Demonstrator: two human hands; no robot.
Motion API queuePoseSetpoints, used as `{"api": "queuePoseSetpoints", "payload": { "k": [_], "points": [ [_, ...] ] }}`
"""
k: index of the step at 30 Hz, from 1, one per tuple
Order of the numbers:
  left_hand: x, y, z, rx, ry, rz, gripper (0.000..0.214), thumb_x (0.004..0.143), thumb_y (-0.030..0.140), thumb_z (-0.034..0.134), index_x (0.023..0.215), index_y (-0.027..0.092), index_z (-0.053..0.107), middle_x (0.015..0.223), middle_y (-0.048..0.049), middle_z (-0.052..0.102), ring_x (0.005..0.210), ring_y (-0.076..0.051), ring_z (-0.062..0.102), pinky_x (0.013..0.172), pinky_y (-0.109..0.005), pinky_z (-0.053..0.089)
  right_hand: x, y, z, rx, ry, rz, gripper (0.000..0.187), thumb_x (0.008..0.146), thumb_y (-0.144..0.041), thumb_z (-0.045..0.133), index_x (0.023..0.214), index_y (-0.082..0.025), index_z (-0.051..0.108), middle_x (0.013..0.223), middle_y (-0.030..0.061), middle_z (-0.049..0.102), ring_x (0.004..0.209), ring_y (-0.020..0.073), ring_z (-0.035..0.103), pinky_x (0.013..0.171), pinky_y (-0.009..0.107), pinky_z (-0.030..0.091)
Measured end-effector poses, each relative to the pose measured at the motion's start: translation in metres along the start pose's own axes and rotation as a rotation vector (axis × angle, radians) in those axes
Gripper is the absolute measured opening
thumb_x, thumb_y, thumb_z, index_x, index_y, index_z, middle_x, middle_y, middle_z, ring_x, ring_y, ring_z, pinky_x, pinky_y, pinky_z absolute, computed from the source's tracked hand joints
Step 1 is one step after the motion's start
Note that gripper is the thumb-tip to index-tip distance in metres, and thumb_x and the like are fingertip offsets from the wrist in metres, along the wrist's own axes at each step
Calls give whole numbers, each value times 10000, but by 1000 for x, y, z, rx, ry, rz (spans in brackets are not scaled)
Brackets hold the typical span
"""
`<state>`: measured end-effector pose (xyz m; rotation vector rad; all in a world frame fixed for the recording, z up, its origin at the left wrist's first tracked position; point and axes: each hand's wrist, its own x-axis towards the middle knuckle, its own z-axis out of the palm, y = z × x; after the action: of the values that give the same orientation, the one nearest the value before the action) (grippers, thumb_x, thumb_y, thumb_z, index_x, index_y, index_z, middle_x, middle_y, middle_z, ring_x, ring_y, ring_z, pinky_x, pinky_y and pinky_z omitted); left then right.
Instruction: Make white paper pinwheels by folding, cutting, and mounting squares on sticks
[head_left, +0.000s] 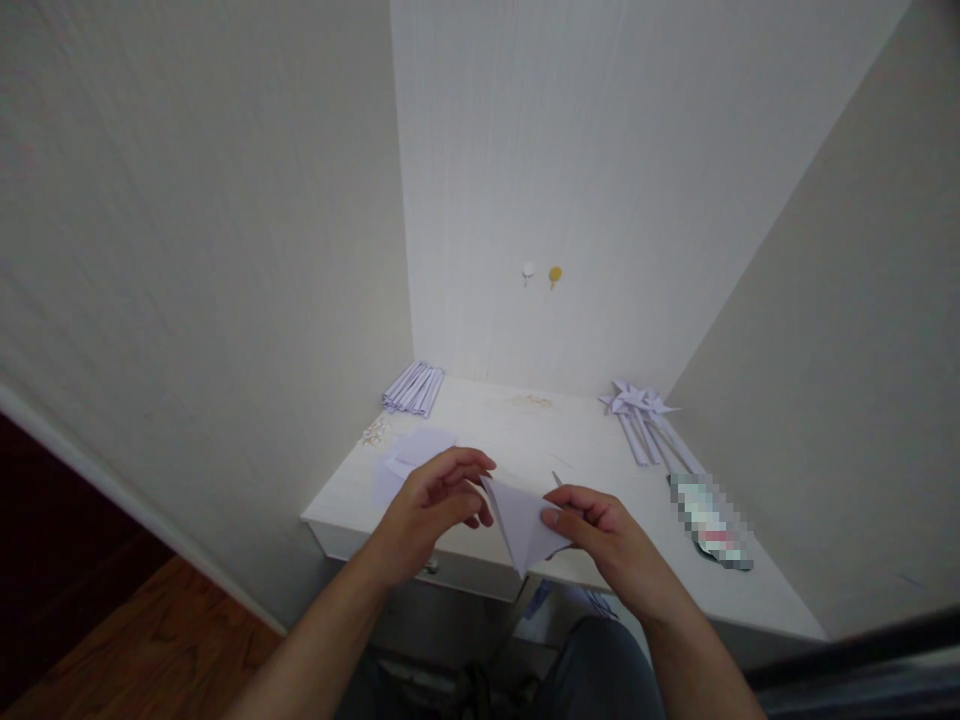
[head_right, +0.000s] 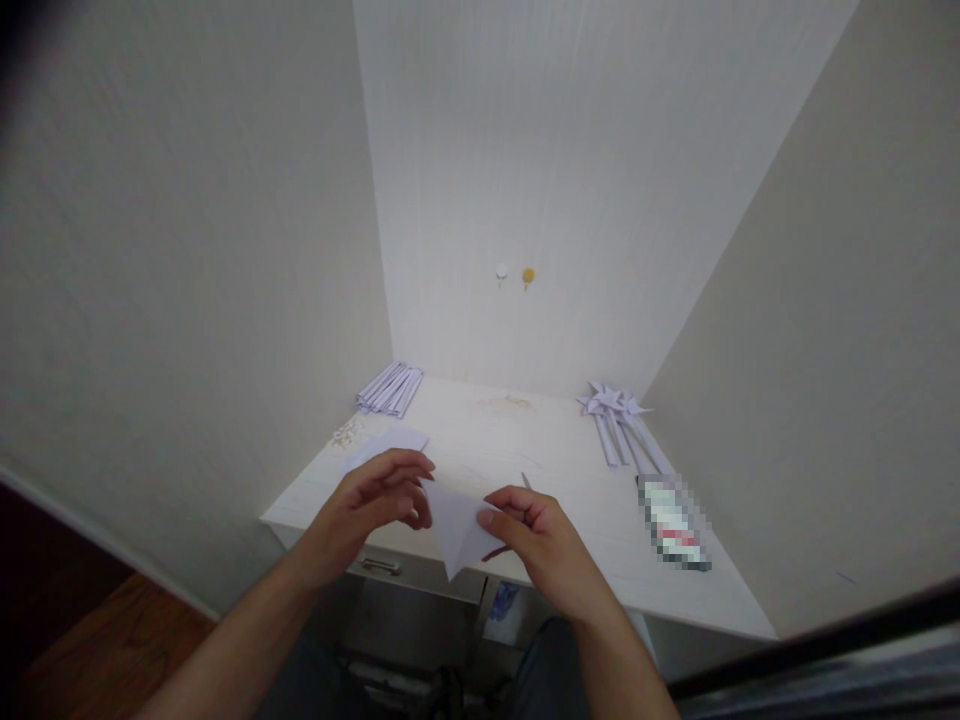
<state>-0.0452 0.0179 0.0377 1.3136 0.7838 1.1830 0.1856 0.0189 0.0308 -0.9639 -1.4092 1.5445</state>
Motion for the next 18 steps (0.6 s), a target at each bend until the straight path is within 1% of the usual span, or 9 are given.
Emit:
{"api": "queuePoseSetpoints", "payload": {
  "k": [2,3,5,7,11,15,18],
  "points": [
    [1,-3,1,-15,32,-22,299,802,351,697,1054,195,656,849,-27,690,699,-174,673,617,-280,504,-1,2,-1,-16,-7,0,273,808,-431,788,872,-168,757,779,30,753,696,163,668,671,298,569],
    [2,-5,3,13,45,-35,295,802,389,703,1010,184,661,826,-28,682,686,-171,662,609,-277,497,-2,4,-1,-36,-13,0,279,820,-437,776,886,-167,755,786,32,750,696,164,666,670,303,573],
    [3,-7,6,122,71,-61,285,786,418,728,901,164,675,722,-14,648,645,-151,617,600,-261,471,-2,7,0,-86,-23,-3,285,844,-445,751,905,-167,747,793,33,741,684,162,658,658,307,574],
    [4,-9,9,222,99,-89,270,761,407,751,835,156,682,633,14,593,584,-124,553,561,-239,420,-2,9,2,-126,-20,-6,284,861,-450,732,906,-169,738,788,28,730,660,154,648,647,305,565],
    [1,-15,10,278,130,-119,250,761,396,737,823,160,683,583,51,507,499,-88,438,476,-217,302,0,11,5,-153,-19,-12,257,868,-431,730,899,-176,727,775,16,709,677,140,623,635,262,501],
    [-3,-18,12,315,103,-125,236,783,385,718,830,156,690,593,48,504,491,-85,426,463,-214,301,2,11,9,-181,1,-4,251,850,-421,749,907,-177,728,732,-1,669,650,123,559,580,238,415],
    [-3,-18,12,315,102,-116,231,785,386,718,817,158,694,582,47,502,481,-84,413,459,-215,297,3,13,10,-193,15,-2,254,834,-430,758,869,-180,729,704,-5,651,628,125,535,562,243,391]
  ]
}}
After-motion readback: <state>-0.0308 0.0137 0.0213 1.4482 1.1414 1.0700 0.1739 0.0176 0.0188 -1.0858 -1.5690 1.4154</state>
